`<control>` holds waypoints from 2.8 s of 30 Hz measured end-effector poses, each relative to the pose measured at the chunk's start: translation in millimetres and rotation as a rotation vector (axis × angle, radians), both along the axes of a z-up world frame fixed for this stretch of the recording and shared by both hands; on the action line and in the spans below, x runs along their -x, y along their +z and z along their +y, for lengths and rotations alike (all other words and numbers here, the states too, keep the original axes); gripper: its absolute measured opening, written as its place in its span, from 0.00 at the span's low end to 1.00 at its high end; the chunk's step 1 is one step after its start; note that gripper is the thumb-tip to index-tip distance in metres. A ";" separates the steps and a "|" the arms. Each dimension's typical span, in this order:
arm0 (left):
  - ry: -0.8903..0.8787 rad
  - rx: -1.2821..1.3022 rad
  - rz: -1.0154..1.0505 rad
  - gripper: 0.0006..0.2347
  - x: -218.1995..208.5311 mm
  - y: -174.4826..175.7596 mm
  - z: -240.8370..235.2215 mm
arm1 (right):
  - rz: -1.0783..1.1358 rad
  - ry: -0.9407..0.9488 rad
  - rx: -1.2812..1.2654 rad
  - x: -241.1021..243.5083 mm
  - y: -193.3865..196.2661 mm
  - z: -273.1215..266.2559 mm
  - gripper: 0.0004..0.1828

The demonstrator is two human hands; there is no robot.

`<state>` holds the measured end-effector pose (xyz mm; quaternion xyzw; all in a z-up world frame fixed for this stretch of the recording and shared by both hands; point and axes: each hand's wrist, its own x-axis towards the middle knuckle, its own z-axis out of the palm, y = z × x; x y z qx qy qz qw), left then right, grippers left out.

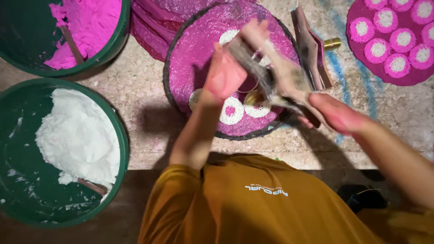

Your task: The person uses a metal ring mold and a wooden mallet to press white and pink powders into circular shapes on a pink glittery mat. They repeatedly scoop white powder into the mold, tap it with the mallet, then add pink powder to the center, and transfer the finished pieces to a nearby tray.

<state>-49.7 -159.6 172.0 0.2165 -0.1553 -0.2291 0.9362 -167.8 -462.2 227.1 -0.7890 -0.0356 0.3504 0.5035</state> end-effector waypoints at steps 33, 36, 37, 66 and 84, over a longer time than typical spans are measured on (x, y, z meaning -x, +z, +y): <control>0.430 0.332 0.222 0.18 -63.1 -40.0 26.9 | -0.428 0.150 0.543 -90.8 18.1 105.4 0.37; 0.449 0.306 0.308 0.18 -53.1 -49.9 20.5 | -0.272 0.173 0.637 -87.2 11.2 99.0 0.39; 0.456 0.294 0.343 0.18 -49.7 -53.8 14.9 | -0.234 0.174 0.657 -86.6 10.9 93.9 0.40; 0.315 -1.668 -0.704 0.46 14.5 -11.8 82.5 | -0.325 -0.651 -0.387 62.3 -39.5 -50.7 0.47; 0.535 -1.676 -1.189 0.48 63.4 73.9 72.6 | -0.405 -0.228 0.020 49.7 25.4 37.2 0.25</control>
